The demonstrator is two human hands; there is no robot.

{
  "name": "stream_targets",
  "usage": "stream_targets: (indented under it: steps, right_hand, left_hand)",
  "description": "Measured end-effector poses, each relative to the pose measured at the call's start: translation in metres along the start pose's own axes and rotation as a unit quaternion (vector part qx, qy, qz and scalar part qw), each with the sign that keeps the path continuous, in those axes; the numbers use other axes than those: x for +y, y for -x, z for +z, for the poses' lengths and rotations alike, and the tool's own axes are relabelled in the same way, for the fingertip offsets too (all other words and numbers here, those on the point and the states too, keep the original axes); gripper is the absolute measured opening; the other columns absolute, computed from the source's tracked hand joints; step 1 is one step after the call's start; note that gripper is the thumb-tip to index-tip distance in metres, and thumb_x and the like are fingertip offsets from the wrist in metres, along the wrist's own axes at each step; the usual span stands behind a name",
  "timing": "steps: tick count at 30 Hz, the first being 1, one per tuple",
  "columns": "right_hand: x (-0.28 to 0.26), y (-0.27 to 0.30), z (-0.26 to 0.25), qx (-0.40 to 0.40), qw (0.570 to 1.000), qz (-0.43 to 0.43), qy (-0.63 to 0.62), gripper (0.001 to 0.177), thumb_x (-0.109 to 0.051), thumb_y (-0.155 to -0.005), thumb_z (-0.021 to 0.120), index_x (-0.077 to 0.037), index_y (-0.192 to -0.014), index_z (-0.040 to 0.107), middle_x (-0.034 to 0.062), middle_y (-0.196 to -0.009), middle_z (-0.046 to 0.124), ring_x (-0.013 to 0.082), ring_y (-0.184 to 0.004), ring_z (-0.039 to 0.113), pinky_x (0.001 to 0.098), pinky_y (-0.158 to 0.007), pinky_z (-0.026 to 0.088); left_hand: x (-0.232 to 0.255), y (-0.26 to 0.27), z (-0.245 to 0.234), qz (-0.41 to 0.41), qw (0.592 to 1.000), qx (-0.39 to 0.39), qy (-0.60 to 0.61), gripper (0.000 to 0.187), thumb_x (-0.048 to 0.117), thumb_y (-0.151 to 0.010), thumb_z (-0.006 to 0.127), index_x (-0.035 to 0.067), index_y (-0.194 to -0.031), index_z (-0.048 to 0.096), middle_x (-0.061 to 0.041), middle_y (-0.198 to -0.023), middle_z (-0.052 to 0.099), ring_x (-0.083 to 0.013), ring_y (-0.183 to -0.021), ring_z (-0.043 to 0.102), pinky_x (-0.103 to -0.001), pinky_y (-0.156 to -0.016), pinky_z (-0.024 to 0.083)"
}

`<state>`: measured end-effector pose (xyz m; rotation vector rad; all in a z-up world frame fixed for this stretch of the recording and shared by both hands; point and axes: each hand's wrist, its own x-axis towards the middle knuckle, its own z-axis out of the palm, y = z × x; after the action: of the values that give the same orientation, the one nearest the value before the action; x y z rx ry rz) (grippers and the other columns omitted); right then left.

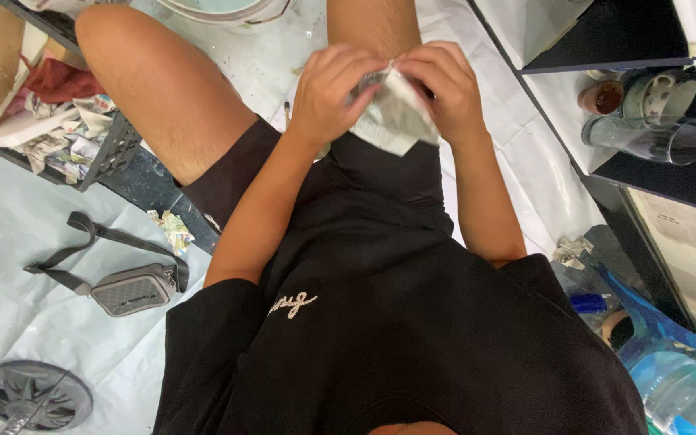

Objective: The person sits on the floor and wraps individual glassware items with newspaper. They pick up a glass, wrap it in a sheet of newspaper, and place it on a shelf. This process is repeated for several items including glasses and a small container.

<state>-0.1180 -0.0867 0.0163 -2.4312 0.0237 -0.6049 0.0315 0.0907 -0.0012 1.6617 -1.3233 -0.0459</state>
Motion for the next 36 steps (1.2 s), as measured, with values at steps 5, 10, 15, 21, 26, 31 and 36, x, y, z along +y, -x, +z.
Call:
stream_targets:
  steps: [5, 10, 15, 21, 26, 31, 36]
  right_hand:
    - [0.001, 0.003, 0.013, 0.083, 0.996, -0.019, -0.001, 0.029, -0.007, -0.082, 0.087, 0.000, -0.108, 0.077, 0.0115, -0.111, 0.070, 0.0316, -0.113, 0.065, 0.0395, -0.094, 0.057]
    - [0.003, 0.015, 0.008, 0.060, 0.998, -0.008, -0.020, 0.032, -0.013, -0.080, 0.090, 0.001, -0.105, 0.075, 0.0123, -0.108, 0.069, 0.0307, -0.108, 0.063, 0.0390, -0.089, 0.055]
    - [0.006, 0.006, 0.004, 0.009, 0.999, 0.042, -0.019, 0.027, -0.011, -0.078, 0.092, -0.001, -0.094, 0.073, 0.0082, -0.088, 0.061, 0.0265, -0.089, 0.056, 0.0381, -0.075, 0.048]
    - [-0.005, -0.012, -0.014, -0.108, 0.992, 0.067, -0.026, 0.032, -0.018, -0.084, 0.089, -0.006, -0.111, 0.076, 0.0041, -0.103, 0.058, 0.0233, -0.100, 0.057, 0.0358, -0.084, 0.051]
    - [-0.019, -0.015, -0.024, -0.163, 0.984, 0.063, -0.023, 0.044, -0.020, -0.085, 0.087, -0.011, -0.126, 0.073, 0.0021, -0.112, 0.061, 0.0227, -0.105, 0.058, 0.0334, -0.085, 0.051]
    - [-0.016, -0.012, -0.014, -0.095, 0.995, 0.020, 0.037, 0.045, -0.014, -0.090, 0.088, -0.011, -0.131, 0.071, 0.0050, -0.115, 0.060, 0.0270, -0.110, 0.057, 0.0366, -0.090, 0.052]
    - [-0.002, -0.012, -0.014, -0.044, 0.997, 0.001, 0.061, 0.047, 0.003, -0.089, 0.086, -0.009, -0.131, 0.070, 0.0092, -0.118, 0.060, 0.0320, -0.113, 0.055, 0.0406, -0.095, 0.049]
  left_hand:
    - [-0.005, -0.002, -0.003, 0.057, 0.998, 0.004, -0.031, 0.024, 0.011, -0.089, 0.084, 0.009, -0.111, 0.075, -0.001, -0.114, 0.072, -0.0215, -0.111, 0.064, -0.037, -0.092, 0.047]
    - [-0.005, 0.003, 0.000, 0.060, 0.998, 0.006, 0.015, 0.012, 0.010, -0.094, 0.083, 0.009, -0.104, 0.077, 0.001, -0.110, 0.073, -0.0190, -0.104, 0.066, -0.035, -0.089, 0.049]
    - [-0.006, 0.005, 0.003, -0.065, 0.993, -0.005, 0.101, 0.020, 0.008, -0.096, 0.079, 0.004, -0.115, 0.074, -0.002, -0.100, 0.070, -0.0195, -0.094, 0.064, -0.033, -0.085, 0.052]
    - [-0.006, 0.009, -0.003, -0.188, 0.965, -0.041, 0.176, 0.024, 0.014, -0.087, 0.082, 0.004, -0.107, 0.073, -0.007, -0.101, 0.065, -0.0158, -0.086, 0.068, -0.029, -0.074, 0.057]
    - [-0.001, 0.004, -0.013, -0.175, 0.972, -0.063, 0.141, 0.029, 0.017, -0.085, 0.083, 0.005, -0.110, 0.075, -0.006, -0.105, 0.065, -0.0179, -0.093, 0.068, -0.030, -0.077, 0.058]
    - [0.015, -0.005, -0.020, 0.051, 0.999, 0.008, 0.013, 0.032, 0.016, -0.081, 0.084, 0.012, -0.112, 0.075, -0.007, -0.128, 0.063, -0.0282, -0.119, 0.063, -0.045, -0.107, 0.049]
    - [0.017, 0.001, -0.010, 0.167, 0.986, -0.022, -0.005, 0.027, 0.021, -0.075, 0.084, 0.015, -0.100, 0.075, 0.001, -0.111, 0.067, -0.0189, -0.107, 0.065, -0.043, -0.098, 0.045]
